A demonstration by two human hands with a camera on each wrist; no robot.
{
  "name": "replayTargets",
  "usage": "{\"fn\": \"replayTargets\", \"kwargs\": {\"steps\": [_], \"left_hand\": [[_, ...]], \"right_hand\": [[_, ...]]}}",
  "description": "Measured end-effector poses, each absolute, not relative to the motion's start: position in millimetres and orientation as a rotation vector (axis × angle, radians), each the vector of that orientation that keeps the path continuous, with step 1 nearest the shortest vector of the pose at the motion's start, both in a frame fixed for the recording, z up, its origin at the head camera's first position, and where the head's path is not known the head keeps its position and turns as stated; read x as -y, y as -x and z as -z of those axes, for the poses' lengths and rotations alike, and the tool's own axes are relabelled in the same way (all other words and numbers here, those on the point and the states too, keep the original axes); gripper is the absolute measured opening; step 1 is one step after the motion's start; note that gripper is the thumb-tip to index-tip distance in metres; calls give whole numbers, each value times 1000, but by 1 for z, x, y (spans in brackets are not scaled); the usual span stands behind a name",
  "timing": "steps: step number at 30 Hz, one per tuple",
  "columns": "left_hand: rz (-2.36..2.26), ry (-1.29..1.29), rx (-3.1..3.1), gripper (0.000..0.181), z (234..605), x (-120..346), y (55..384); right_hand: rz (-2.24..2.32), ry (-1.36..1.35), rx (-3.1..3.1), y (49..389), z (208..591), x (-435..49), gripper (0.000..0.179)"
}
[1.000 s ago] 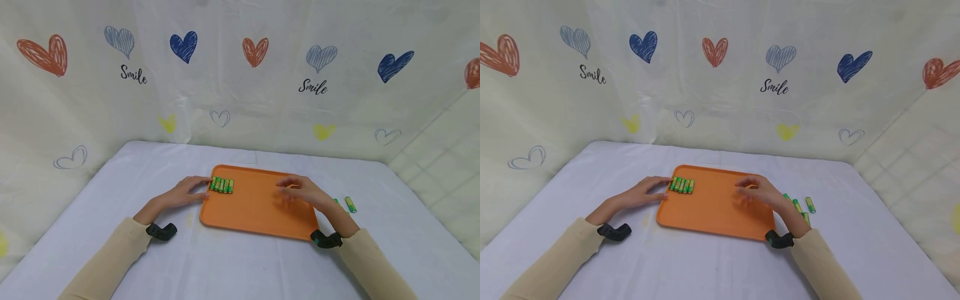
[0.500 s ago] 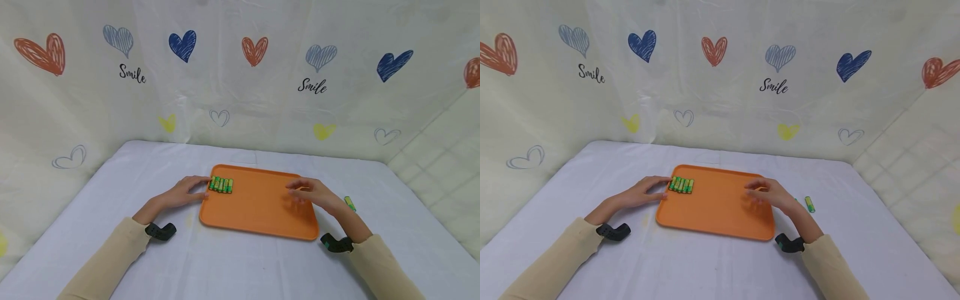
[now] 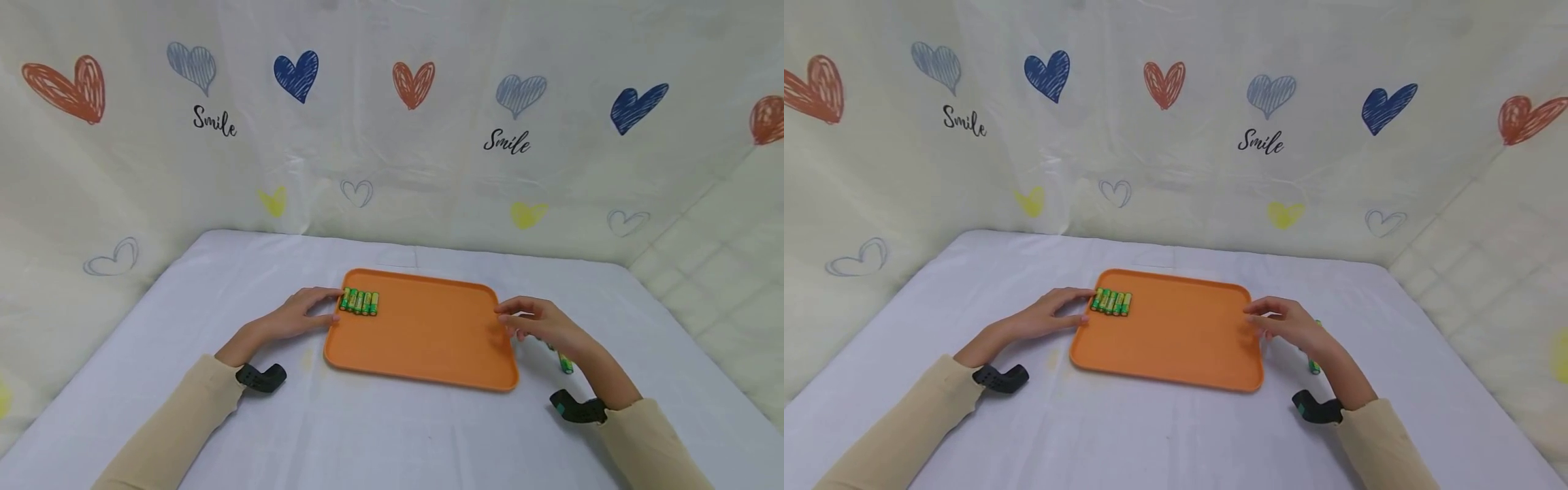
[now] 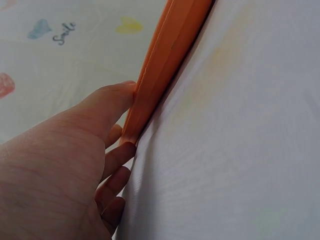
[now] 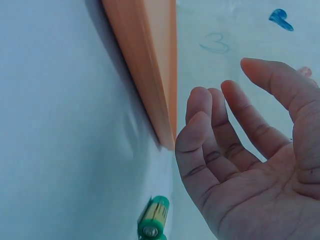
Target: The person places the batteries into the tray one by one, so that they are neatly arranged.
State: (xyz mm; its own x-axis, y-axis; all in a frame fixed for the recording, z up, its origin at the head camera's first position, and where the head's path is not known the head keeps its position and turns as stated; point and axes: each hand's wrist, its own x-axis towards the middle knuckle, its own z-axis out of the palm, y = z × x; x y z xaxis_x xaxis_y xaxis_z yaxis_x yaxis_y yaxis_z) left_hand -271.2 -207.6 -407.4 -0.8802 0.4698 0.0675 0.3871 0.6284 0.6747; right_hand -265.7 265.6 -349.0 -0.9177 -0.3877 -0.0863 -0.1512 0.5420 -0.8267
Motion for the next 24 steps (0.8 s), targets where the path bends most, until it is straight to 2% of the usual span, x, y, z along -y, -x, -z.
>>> {"fn": "replayTargets", "kwargs": {"steps": [24], "left_hand": [[-1110,-713,-2724,64,405,208,269]], "right_hand": [[1314,417,-2576,252,350,-323,40]]}}
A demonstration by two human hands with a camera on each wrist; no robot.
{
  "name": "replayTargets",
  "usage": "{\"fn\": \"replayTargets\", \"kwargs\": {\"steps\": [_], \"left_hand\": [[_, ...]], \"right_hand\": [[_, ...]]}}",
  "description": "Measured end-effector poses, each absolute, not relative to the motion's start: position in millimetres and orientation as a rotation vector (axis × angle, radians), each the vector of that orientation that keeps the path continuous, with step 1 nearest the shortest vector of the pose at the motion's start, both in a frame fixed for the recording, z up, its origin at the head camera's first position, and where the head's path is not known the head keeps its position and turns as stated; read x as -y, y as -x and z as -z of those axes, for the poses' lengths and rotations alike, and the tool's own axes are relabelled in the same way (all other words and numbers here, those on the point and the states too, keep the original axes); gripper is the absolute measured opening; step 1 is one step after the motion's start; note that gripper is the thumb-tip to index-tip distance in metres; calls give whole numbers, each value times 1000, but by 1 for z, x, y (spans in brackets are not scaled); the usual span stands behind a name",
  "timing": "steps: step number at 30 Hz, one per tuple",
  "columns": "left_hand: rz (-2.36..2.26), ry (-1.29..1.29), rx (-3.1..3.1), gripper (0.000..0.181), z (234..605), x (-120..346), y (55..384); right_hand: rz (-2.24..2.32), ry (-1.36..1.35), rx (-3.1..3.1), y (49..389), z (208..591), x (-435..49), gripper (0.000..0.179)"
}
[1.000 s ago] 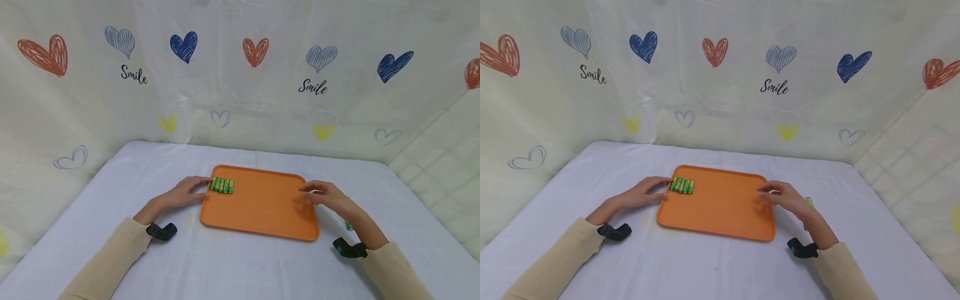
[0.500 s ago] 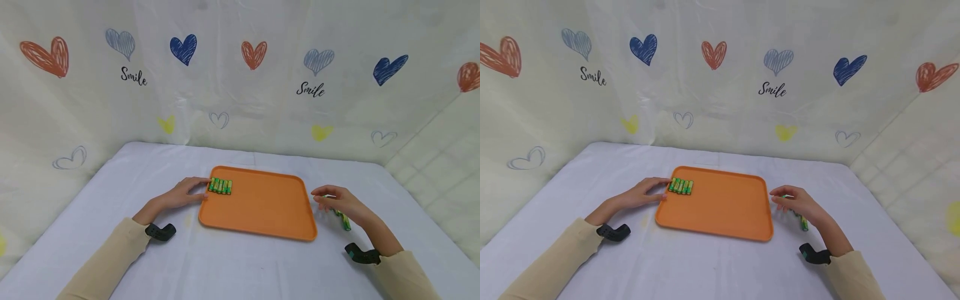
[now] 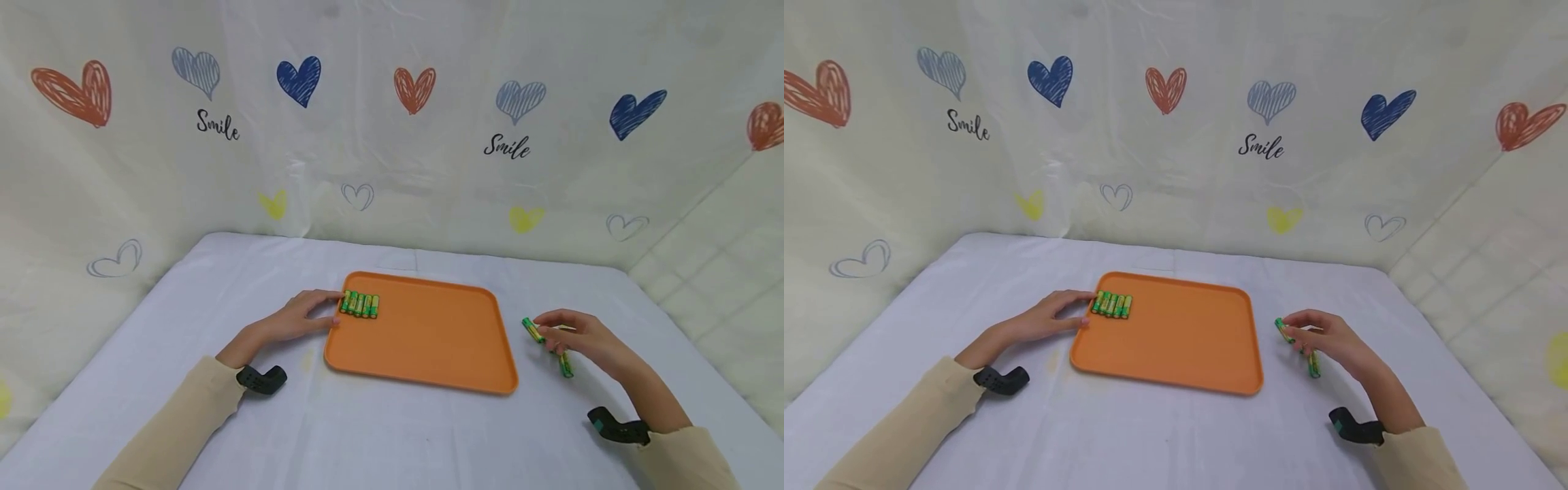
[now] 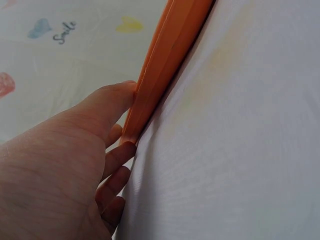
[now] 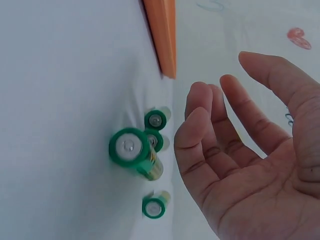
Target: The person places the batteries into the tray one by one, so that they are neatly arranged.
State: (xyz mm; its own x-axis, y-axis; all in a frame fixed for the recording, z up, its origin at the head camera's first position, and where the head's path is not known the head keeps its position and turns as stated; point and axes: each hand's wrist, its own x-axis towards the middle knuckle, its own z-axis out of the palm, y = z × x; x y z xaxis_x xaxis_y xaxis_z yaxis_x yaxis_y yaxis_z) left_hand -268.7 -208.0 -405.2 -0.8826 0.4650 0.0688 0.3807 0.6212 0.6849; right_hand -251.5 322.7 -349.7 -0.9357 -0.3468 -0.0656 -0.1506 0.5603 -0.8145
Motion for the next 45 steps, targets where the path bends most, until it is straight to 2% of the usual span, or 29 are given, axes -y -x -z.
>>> {"fn": "replayTargets", "kwargs": {"steps": [23,27,34,45], "left_hand": [[-1116,-709,-2742,63,411,206,269],[-1113,-718,-2745,63,411,206,269],[-1105,-715,-2747,64,408,206,269],[-1113,-739,-2742,64,411,207,271]], "right_hand": [[1214,431,-2655,240,363,-371,42],[1188,474,-2648,241,370,-374,41],[1173,700,-2583,242,375,-376,40],[1133,779,-2537,242,373,-377,45]]}}
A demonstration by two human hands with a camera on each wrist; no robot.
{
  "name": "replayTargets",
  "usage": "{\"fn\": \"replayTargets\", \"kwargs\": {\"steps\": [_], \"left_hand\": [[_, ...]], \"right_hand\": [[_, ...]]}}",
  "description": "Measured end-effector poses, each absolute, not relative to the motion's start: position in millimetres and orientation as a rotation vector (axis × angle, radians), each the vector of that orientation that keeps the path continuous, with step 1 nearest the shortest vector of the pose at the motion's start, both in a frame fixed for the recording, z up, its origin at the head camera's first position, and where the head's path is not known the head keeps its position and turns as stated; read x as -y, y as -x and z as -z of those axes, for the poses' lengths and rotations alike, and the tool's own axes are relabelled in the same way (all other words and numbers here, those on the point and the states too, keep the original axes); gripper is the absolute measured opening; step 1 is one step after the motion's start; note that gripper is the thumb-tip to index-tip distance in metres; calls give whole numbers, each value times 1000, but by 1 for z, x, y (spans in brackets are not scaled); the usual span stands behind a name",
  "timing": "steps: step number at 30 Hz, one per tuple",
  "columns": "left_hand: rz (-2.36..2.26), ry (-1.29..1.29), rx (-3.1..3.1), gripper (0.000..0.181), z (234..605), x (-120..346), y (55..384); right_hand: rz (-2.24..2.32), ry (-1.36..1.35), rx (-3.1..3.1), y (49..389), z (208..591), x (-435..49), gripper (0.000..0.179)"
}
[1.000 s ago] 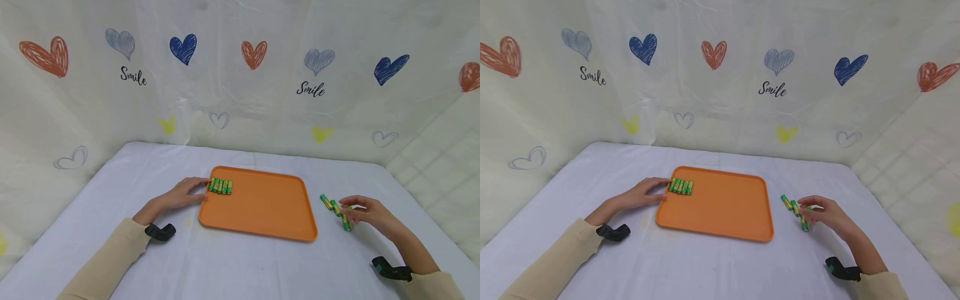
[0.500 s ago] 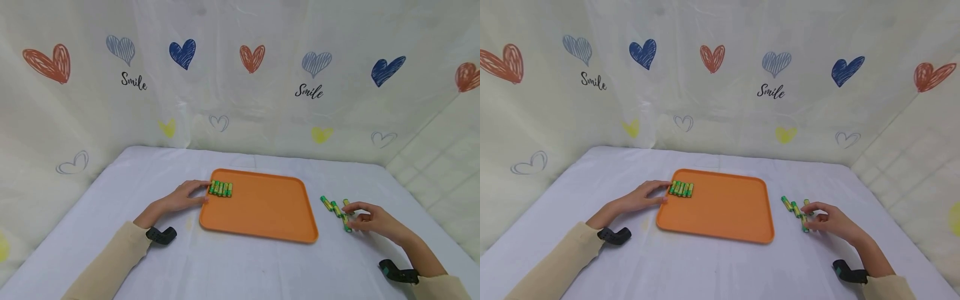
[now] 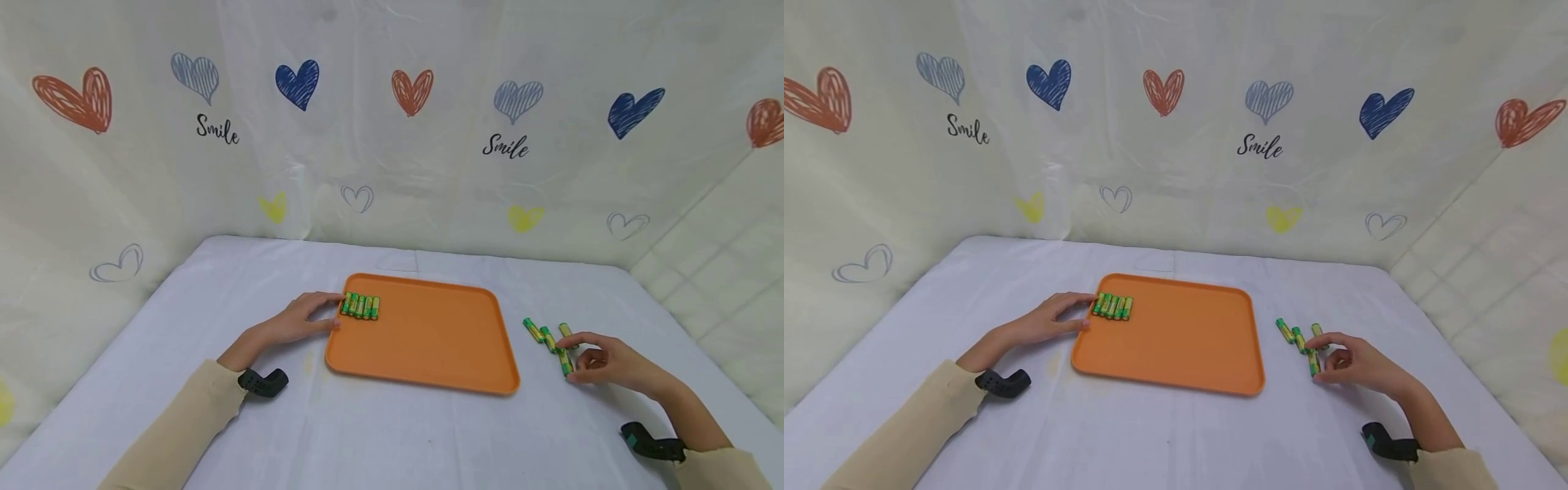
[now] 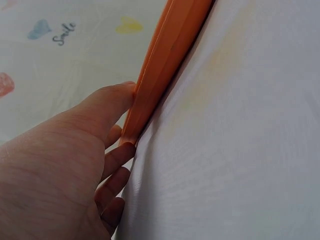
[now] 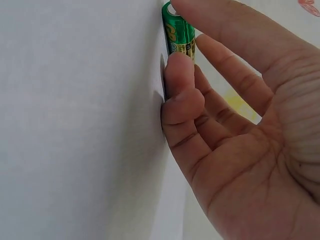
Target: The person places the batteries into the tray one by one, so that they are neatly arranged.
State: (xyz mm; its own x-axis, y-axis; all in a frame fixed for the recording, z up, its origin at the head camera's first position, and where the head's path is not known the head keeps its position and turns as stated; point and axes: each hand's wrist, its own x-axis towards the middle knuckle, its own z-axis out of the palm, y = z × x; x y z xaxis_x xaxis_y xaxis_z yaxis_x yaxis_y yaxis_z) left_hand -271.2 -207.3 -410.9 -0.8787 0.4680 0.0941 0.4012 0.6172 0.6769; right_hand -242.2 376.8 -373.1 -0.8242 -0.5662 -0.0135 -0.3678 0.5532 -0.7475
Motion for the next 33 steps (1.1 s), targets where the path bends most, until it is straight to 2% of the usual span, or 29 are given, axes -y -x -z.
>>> {"fn": "replayTargets", "kwargs": {"steps": [33], "left_hand": [[-1098,-721,-2743,64,409,207,270]], "right_hand": [[1126,745,-2667,238,371,-371,32]]}}
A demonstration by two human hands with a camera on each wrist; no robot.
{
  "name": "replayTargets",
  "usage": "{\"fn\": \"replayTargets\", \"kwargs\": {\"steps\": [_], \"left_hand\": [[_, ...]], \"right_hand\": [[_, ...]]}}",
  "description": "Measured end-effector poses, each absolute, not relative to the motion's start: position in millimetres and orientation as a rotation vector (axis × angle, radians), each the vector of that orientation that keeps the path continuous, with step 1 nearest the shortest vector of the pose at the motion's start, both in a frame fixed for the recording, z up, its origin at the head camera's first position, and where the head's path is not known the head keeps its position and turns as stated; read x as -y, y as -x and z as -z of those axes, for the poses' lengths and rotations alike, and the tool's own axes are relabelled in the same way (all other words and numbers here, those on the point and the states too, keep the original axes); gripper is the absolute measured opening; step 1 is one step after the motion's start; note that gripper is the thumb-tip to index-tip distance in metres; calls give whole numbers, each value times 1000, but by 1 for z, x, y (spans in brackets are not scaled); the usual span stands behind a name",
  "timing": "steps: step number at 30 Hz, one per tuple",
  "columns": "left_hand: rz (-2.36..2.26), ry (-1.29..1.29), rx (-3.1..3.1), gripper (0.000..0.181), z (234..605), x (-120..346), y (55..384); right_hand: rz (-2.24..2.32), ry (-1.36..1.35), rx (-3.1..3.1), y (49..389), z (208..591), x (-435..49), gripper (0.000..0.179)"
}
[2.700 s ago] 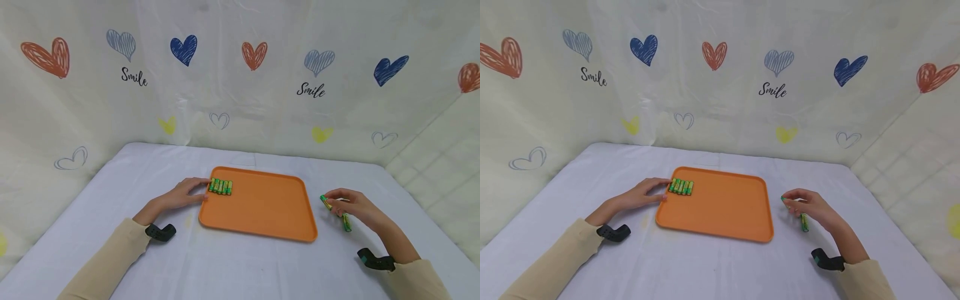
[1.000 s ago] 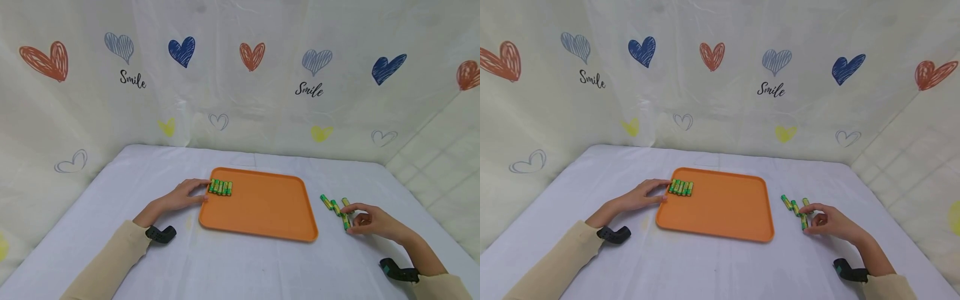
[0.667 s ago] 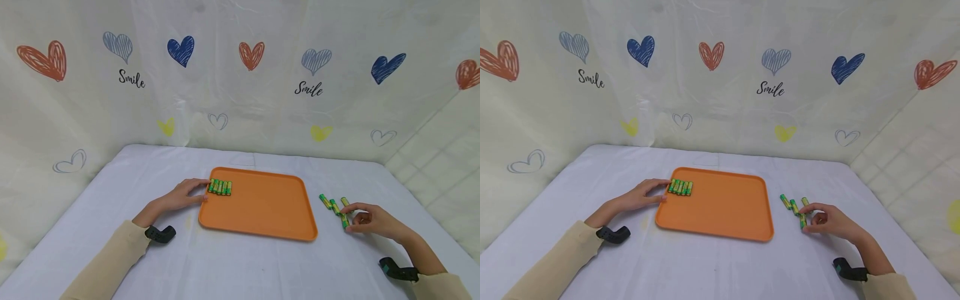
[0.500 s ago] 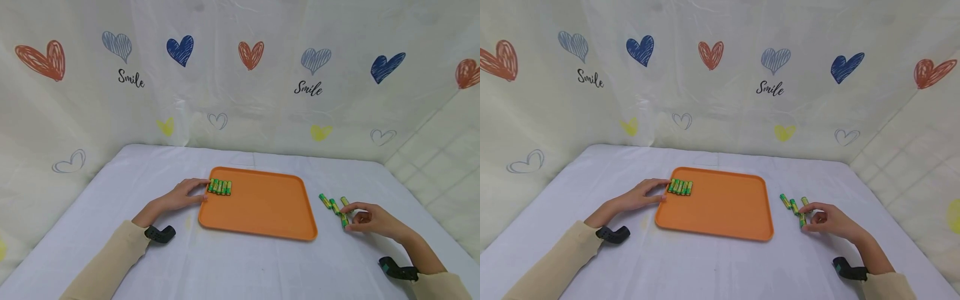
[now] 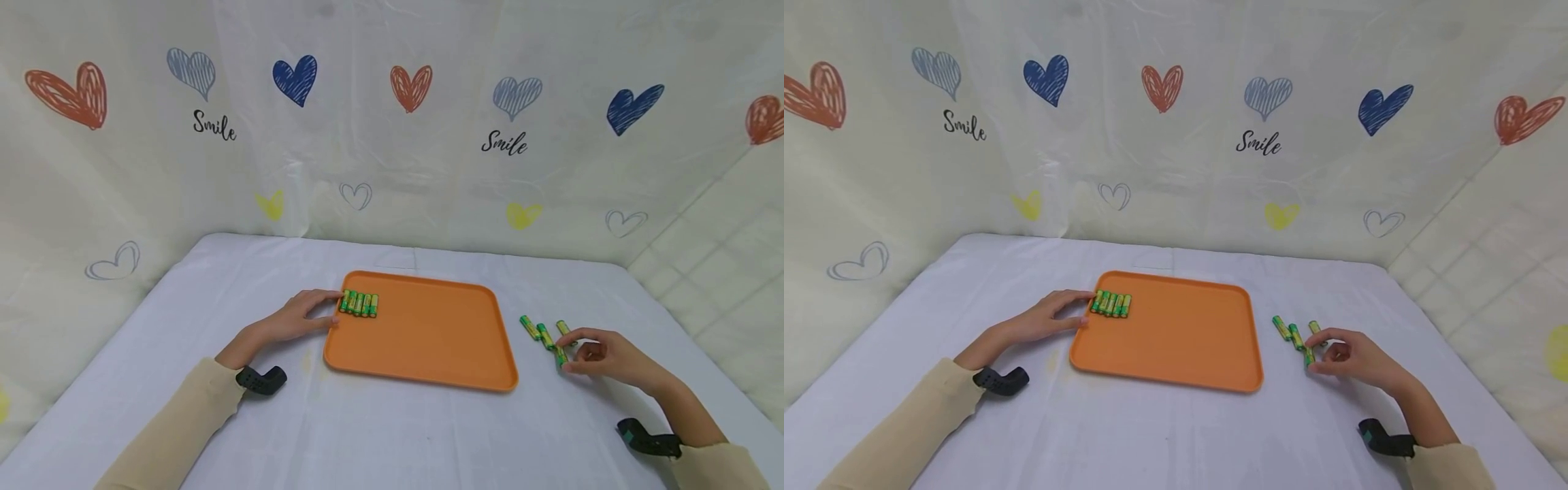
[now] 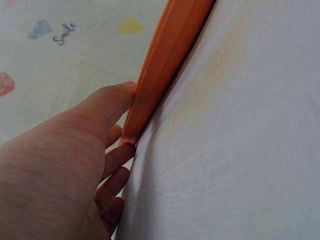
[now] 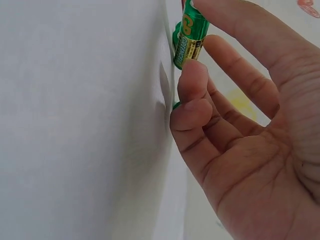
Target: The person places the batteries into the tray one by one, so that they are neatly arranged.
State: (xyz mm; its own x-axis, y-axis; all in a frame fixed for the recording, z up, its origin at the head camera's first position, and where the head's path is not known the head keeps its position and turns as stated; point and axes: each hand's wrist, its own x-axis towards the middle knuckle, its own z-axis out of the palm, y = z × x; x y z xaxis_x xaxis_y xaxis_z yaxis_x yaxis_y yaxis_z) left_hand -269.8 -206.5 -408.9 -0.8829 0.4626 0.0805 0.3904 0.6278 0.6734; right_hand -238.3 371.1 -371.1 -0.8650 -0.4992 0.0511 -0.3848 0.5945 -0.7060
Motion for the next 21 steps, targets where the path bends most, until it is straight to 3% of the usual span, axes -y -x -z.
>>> {"fn": "replayTargets", "kwargs": {"steps": [21], "left_hand": [[-1105,-717,-2738,64,410,207,270]], "right_hand": [[1163,814,-2788,239,366,-353,32]]}}
